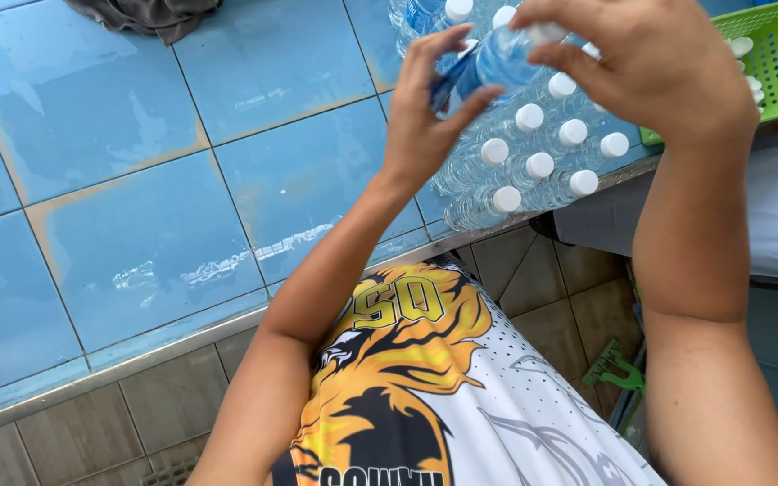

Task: Manually applying plastic shrink-wrap seals to the caps of bottled water on a production line.

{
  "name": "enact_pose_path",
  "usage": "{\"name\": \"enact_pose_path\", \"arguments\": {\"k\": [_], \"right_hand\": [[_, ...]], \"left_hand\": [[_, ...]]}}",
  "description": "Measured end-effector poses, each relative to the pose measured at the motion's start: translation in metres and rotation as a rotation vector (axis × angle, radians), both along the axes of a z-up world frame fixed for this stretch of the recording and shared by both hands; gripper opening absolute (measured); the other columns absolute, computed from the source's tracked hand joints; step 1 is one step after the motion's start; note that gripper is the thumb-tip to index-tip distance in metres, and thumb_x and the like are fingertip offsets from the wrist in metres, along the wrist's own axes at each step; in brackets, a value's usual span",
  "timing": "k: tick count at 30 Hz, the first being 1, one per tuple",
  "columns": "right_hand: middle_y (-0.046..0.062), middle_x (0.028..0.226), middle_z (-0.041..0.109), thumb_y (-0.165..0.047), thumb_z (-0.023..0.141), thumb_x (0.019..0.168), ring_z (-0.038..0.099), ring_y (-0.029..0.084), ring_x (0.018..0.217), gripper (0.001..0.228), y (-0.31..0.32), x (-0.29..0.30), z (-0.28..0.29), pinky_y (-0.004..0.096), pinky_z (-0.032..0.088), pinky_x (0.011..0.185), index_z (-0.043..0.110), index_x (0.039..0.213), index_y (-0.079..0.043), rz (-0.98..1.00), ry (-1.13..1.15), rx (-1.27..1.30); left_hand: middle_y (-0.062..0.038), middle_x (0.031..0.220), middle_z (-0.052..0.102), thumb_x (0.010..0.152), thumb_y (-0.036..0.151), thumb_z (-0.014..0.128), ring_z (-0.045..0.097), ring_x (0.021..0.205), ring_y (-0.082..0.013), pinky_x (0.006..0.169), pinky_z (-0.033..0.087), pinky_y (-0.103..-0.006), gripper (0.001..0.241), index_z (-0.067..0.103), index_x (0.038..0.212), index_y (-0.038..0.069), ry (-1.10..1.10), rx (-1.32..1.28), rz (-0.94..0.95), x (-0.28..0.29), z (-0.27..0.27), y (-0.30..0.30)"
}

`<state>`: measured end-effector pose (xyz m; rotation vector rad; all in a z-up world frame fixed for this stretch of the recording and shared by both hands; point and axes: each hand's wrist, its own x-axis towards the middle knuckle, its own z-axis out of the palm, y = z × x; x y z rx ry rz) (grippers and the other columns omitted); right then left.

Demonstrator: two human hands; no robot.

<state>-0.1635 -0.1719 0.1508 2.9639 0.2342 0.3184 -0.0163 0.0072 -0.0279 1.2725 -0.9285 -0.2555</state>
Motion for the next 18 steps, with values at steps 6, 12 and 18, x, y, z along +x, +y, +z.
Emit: {"name": "enact_pose_path", "arguments": {"k": [6, 12, 18], "right_hand": [[0.01, 0.128, 0.072, -0.019, 0.081, 0.11, 0.068, 0.03, 0.116, 0.031, 0.009, 0.021, -0.051, 0.044, 0.06, 0.075, 0.079, 0.14, -0.015, -0.026, 0.225, 0.063], [0.008, 0.123, 0.069, -0.017, 0.085, 0.102, 0.063, 0.032, 0.115, 0.033, 0.001, 0.027, -0.114, 0.048, 0.06, 0.075, 0.08, 0.134, -0.017, -0.011, 0.277, 0.081], [0.016, 0.128, 0.068, -0.018, 0.087, 0.105, 0.068, 0.032, 0.115, 0.037, 0.044, 0.027, -0.084, 0.045, 0.059, 0.095, 0.071, 0.136, -0.005, -0.112, 0.076, 0.721]], "left_hand": [[-0.019, 0.11, 0.084, 0.109, 0.036, 0.06, 0.079, 0.085, -0.0253, 0.081, 0.068, -0.0371, 0.043, 0.078, 0.124, 0.0, 0.785, -0.216, -0.172, 0.017, -0.003, 0.031], [-0.022, 0.111, 0.084, 0.097, 0.028, 0.084, 0.085, 0.096, -0.031, 0.088, 0.072, -0.0426, 0.041, 0.079, 0.12, -0.005, 1.032, -0.228, -0.154, 0.011, -0.029, 0.031], [-0.014, 0.104, 0.082, 0.091, 0.013, 0.093, 0.08, 0.094, -0.0302, 0.093, 0.066, -0.0461, 0.029, 0.078, 0.111, 0.0, 1.137, -0.335, -0.239, -0.001, -0.042, 0.005]]}}
